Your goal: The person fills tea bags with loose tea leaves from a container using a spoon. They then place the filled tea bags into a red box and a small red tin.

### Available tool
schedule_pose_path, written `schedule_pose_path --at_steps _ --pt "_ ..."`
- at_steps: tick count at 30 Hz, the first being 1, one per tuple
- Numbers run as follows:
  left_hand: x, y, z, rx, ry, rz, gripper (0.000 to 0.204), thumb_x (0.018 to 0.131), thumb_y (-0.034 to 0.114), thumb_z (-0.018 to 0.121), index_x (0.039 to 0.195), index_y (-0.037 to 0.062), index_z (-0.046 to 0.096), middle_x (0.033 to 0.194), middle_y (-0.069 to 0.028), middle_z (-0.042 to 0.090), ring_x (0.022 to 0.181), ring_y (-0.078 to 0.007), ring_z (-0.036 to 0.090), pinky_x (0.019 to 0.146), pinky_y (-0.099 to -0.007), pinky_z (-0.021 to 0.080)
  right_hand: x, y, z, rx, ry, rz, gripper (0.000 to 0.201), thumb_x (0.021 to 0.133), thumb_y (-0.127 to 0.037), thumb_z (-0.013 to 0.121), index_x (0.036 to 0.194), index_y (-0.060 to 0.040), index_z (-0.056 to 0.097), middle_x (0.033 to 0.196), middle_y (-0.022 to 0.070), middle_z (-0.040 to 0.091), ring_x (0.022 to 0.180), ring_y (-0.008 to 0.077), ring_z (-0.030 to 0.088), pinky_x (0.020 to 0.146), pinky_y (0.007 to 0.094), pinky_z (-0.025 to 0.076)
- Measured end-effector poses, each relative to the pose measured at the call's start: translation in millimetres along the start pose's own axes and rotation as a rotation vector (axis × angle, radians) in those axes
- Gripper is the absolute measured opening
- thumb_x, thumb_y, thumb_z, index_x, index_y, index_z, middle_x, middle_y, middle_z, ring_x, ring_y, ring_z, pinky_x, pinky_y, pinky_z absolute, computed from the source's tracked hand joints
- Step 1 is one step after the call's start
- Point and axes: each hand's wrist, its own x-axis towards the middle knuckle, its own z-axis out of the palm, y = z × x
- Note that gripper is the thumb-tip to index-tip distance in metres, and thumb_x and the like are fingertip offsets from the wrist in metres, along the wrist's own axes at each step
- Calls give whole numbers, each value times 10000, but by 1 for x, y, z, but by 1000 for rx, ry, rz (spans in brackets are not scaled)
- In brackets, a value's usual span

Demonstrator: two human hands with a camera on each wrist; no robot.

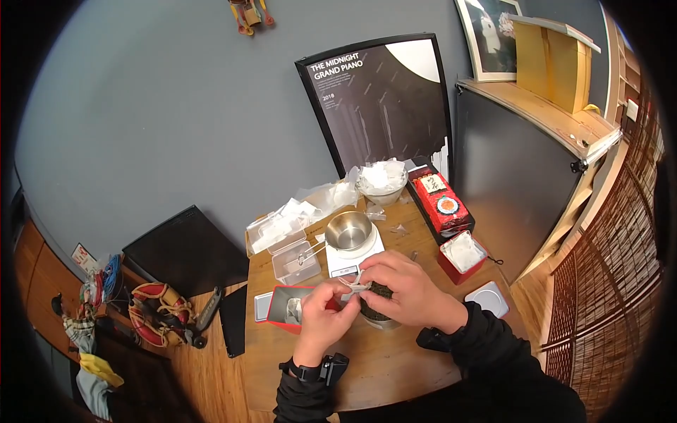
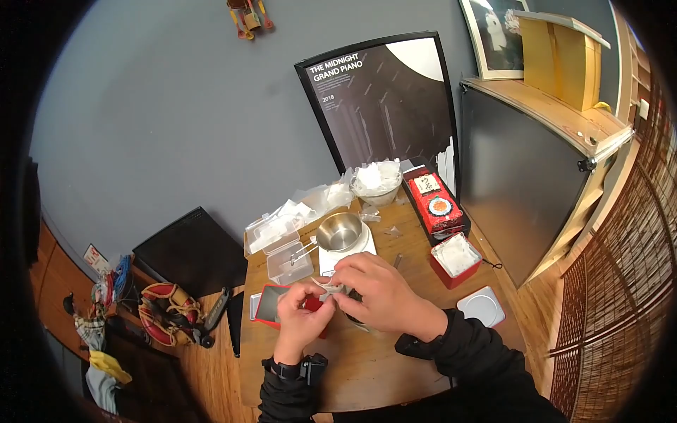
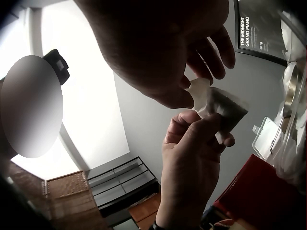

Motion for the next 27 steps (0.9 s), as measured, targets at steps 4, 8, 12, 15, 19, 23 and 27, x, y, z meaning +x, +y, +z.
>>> schedule_pose_path --at_steps 4,8,12,15,19,23,27 --pt "6 -2 3 -18 -32 -19 188 742 -9 754 859 27 611 956 -104 738 615 -99 604 546 -242 485 2 4 -2 12 -35 9 168 788 -103 724 939 -57 667 1006 81 622 914 279 617 781 388 511" --pt "15 1 5 -33 -53 -5 176 738 -12 748 845 21 613 935 -106 743 647 -102 630 558 -238 491 4 7 -8 1 -62 13 143 797 -105 719 926 -57 679 920 74 624 809 274 631 710 372 521" --pt "19 4 5 9 -125 -145 171 750 -35 746 853 14 618 971 -113 736 777 -117 682 650 -240 525 3 15 -7 3 -53 83 133 811 -105 709 929 -48 690 859 85 624 739 290 629 654 373 519" --pt "17 -14 13 -340 -64 -178 222 771 -69 737 943 4 618 1051 -133 712 913 -155 685 782 -268 545 0 21 -6 56 15 94 135 831 -116 703 932 -27 697 824 110 627 682 285 622 602 359 506" --pt "22 -14 21 -596 -39 -192 378 763 -105 744 1090 -5 583 1197 -170 646 1044 -199 655 887 -317 546 2 14 -13 186 56 315 150 893 -110 694 988 6 711 812 91 639 657 137 600 576 279 465" --pt "20 -7 36 -606 -11 -105 628 695 -105 804 1246 11 525 1370 -199 521 1164 -225 600 930 -358 551 3 14 -15 285 156 384 169 921 -113 675 1015 22 713 786 70 631 650 80 567 571 260 453" --pt "20 1 48 -165 84 27 693 638 0 879 1243 30 544 1351 -186 525 1138 -263 609 865 -344 558 0 16 -14 344 191 396 181 927 -118 674 1020 33 712 792 61 637 660 61 555 576 250 449"
